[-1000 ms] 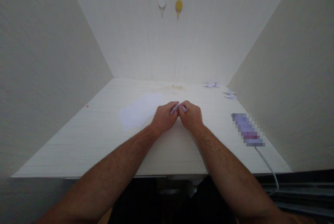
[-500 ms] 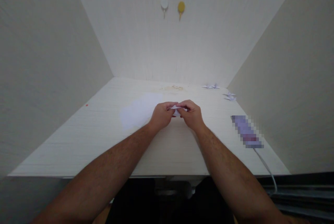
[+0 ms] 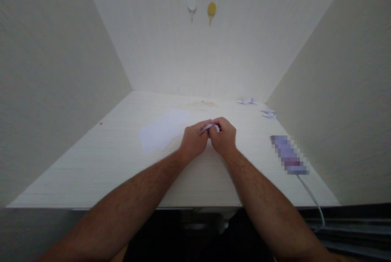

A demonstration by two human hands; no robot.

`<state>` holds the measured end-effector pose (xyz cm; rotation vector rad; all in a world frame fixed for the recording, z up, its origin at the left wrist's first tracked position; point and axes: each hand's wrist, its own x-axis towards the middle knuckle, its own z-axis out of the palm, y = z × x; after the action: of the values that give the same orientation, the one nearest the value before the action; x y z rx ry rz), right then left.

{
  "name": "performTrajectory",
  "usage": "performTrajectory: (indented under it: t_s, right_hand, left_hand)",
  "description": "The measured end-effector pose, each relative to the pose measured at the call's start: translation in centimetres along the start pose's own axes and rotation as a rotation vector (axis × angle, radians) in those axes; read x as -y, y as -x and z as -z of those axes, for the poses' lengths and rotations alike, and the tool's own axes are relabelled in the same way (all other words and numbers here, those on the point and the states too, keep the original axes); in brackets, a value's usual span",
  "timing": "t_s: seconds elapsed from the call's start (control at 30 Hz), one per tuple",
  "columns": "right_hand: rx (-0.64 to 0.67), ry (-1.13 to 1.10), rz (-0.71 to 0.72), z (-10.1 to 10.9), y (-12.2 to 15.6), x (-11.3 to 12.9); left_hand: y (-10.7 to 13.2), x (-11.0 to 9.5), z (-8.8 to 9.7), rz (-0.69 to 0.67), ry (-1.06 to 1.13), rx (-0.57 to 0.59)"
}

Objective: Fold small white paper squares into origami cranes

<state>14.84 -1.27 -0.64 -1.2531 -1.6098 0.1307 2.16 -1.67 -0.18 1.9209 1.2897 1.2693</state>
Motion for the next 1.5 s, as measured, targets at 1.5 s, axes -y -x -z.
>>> performTrajectory:
  t_s: [1.5]
  right_hand:
    - [0.666,0.041,0.369,2.2,-0.7,-1.0]
  left_hand:
    - [-1.8,1.6,2.5,0.209,-0.039,0.413]
